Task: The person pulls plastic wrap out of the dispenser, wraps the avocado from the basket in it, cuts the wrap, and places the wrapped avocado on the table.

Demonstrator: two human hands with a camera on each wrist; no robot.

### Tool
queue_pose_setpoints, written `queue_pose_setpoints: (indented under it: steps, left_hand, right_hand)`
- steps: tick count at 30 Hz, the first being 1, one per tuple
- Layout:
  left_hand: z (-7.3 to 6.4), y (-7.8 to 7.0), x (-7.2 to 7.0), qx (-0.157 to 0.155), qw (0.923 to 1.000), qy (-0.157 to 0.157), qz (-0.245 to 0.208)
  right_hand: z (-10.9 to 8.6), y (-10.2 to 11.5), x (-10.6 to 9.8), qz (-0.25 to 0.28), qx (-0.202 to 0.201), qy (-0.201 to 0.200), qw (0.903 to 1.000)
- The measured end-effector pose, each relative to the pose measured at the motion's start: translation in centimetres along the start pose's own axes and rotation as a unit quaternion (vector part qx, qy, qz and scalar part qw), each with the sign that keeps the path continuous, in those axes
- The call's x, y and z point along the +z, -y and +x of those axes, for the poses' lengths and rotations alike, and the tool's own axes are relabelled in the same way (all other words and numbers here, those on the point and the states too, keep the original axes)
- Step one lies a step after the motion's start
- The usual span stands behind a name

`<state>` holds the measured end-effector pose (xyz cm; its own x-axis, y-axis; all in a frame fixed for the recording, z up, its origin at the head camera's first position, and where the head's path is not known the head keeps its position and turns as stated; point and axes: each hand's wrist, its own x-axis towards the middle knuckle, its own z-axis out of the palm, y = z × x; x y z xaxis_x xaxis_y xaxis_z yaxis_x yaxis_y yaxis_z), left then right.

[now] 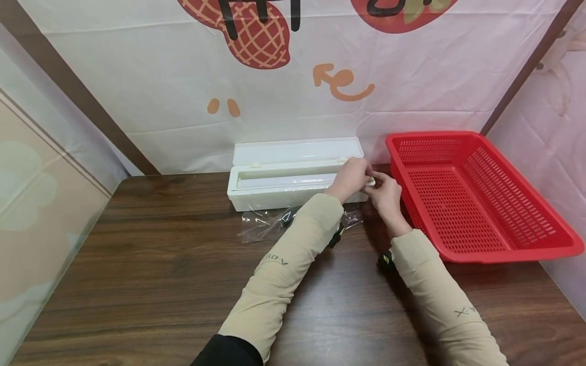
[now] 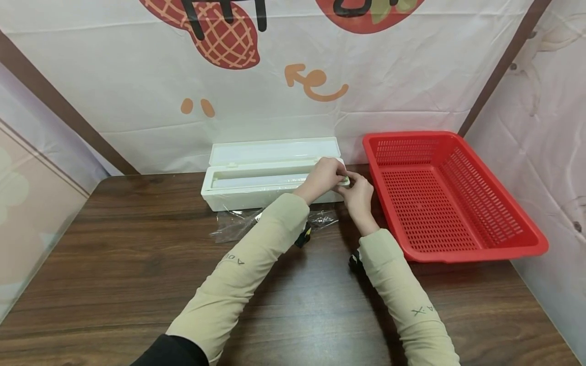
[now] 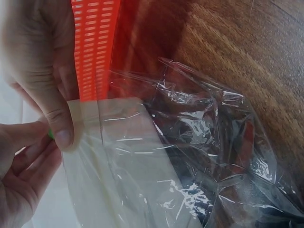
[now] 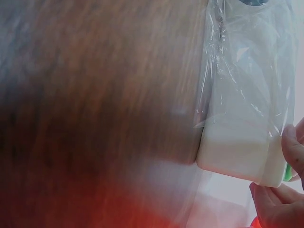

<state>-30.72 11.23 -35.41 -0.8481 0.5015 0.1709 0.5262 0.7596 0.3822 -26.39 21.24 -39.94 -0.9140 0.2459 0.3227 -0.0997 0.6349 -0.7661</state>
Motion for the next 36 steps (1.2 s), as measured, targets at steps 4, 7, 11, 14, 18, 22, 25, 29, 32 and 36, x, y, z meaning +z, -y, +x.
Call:
queue_pose_setpoints:
  steps: [4,7,11,14,18,22,25,29,32,36]
  left_hand:
    - [-0.02,-0.03,-0.22,-0.003,1.0000,-0.001,0.000]
    - [-0.08,0.00,-0.37,-0.003,1.0000,-0.004,-0.002]
    - [-0.21,0.06,-0.50,-0.002,1.0000,-0.005,-0.008]
    - [-0.30,0.09,-0.55,0.000,0.9999,-0.005,-0.014]
    - [-0.29,0.16,-0.54,0.002,0.9999,-0.003,-0.016]
    - [-0.22,0.23,-0.62,0.000,0.9999,0.002,-0.010]
    - [-0.17,0.30,-0.65,-0.003,1.0000,0.002,-0.006]
    - [-0.08,0.41,-0.58,-0.008,1.0000,0.001,-0.005]
    - [-0.05,0.50,-0.51,-0.010,0.9999,0.002,-0.004]
    - [-0.10,0.55,-0.58,-0.007,1.0000,0.003,-0.006]
  right_hand:
    - [0.03,0.07,-0.09,-0.007,0.003,0.002,1.0000]
    - [0.04,0.07,-0.15,-0.010,0.005,0.005,0.9999]
    - [0.00,0.09,-0.19,-0.015,0.007,0.007,0.9998]
    - [-0.02,0.06,-0.20,-0.016,0.005,0.006,0.9998]
    - [-0.05,-0.02,-0.22,-0.005,0.005,0.004,1.0000]
    - [-0.04,-0.02,-0.22,0.007,0.004,0.009,0.9999]
    - [0.04,0.02,-0.23,0.004,-0.003,0.016,0.9999]
    - [0.12,0.11,-0.25,-0.009,0.001,0.025,0.9996]
    - [0.16,0.16,-0.20,-0.012,0.010,0.035,0.9993]
    - [0.18,0.23,-0.13,-0.014,0.010,0.042,0.9990]
